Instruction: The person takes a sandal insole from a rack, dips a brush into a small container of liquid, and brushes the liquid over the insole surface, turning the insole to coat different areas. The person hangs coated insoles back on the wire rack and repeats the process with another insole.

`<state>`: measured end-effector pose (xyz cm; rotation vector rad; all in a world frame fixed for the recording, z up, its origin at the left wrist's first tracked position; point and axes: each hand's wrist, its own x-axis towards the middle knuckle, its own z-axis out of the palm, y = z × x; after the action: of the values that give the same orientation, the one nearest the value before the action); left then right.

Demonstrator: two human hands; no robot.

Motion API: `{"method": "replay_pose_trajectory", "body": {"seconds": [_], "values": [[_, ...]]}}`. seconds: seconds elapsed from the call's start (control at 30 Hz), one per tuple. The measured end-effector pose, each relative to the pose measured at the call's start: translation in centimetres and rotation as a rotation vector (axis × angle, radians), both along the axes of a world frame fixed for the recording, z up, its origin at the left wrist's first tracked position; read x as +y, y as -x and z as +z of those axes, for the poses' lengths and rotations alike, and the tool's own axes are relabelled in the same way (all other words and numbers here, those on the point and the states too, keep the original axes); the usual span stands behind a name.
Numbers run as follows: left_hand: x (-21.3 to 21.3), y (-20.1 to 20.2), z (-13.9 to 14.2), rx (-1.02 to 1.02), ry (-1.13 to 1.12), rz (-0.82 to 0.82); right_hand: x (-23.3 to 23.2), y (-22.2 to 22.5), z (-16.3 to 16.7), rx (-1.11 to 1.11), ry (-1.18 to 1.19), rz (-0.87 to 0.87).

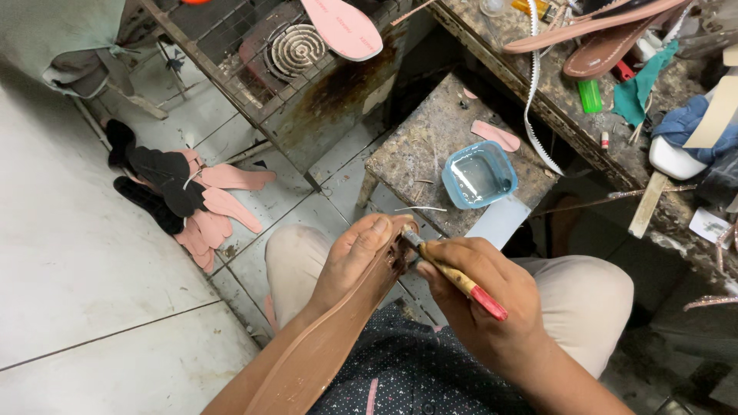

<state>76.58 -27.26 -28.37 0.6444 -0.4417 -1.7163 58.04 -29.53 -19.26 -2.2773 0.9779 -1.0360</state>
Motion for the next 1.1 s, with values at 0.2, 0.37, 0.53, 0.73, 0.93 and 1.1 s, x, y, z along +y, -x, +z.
{"method": "replay_pose_trajectory", "body": {"seconds": [0.2,0.37,0.53,0.73,0.93,1.1], "values": [[-0.1,-0.3,-0.7,-0.097,-0.006,0.008,0.1,-0.2,-0.1,-0.016,0.026,0.039],[-0.1,-0.2,-1.0,-0.15,-0.029,0.017,0.4,-0.4,-0.1,-0.023,-0.023,0.067],[0.0,0.0,-0.7,-0.137,-0.042,0.026,0.4,-0.5,0.1,-0.032,-0.023,0.092],[0.0,0.2,0.5,-0.062,-0.129,0.023,0.7,-0.1,0.4,-0.047,-0.069,0.183],[0.1,0.0,1.4,-0.122,-0.152,-0.002,0.4,0.7,0.4,-0.004,-0.122,0.101],[0.0,0.2,1.5,-0.018,-0.147,-0.002,0.3,0.6,0.3,-0.031,-0.105,0.142]]}}
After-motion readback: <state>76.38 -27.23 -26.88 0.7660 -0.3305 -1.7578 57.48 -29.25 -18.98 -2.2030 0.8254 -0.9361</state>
